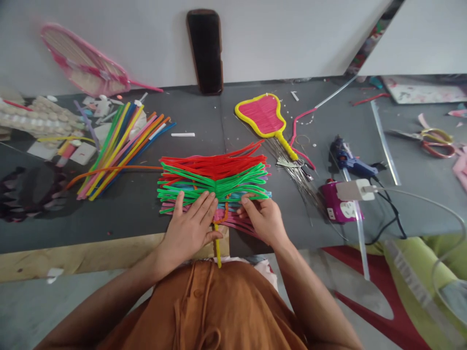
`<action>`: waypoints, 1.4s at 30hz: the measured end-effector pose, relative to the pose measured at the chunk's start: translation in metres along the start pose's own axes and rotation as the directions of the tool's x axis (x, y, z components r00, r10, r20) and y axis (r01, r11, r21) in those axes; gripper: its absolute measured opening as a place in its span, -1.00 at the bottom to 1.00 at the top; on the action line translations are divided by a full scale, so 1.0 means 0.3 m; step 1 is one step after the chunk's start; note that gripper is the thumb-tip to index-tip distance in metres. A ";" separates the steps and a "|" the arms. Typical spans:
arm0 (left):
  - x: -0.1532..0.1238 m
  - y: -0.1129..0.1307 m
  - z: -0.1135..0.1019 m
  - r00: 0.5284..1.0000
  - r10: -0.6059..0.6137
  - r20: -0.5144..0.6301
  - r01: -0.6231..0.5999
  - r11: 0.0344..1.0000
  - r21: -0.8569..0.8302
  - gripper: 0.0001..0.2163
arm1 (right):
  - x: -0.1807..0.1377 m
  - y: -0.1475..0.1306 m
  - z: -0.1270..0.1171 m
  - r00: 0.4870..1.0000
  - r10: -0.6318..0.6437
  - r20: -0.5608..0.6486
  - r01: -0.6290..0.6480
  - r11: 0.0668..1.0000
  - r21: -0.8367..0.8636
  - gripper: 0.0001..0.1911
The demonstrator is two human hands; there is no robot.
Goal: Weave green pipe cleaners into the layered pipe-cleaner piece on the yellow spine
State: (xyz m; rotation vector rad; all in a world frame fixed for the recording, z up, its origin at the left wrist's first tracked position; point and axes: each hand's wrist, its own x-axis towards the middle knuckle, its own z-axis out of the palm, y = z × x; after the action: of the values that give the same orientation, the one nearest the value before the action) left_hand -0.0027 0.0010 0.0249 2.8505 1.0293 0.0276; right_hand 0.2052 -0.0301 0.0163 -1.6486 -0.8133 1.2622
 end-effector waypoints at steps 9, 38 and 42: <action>0.000 0.000 0.027 0.999 -0.016 -0.039 0.015 1.000 -0.026 -0.41 | -0.063 -0.067 -0.132 0.793 -0.442 -0.419 0.316 0.887 -0.337 -0.82; -0.017 0.005 0.035 0.995 -0.062 -0.080 0.058 0.997 -0.043 -0.50 | -0.035 0.036 0.072 0.786 -0.332 0.521 0.565 0.045 -0.824 -0.24; -0.018 0.001 0.028 0.996 -0.059 -0.062 0.057 0.998 -0.034 -0.52 | -0.034 0.049 0.064 0.780 -0.338 0.526 0.574 0.051 -0.817 -0.25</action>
State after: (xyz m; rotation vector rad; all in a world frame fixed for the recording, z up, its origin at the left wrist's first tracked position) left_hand -0.0061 -0.0036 0.0166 2.8060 1.1126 0.1291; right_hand 0.1838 -0.0401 0.0049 -1.8173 -2.4481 0.2728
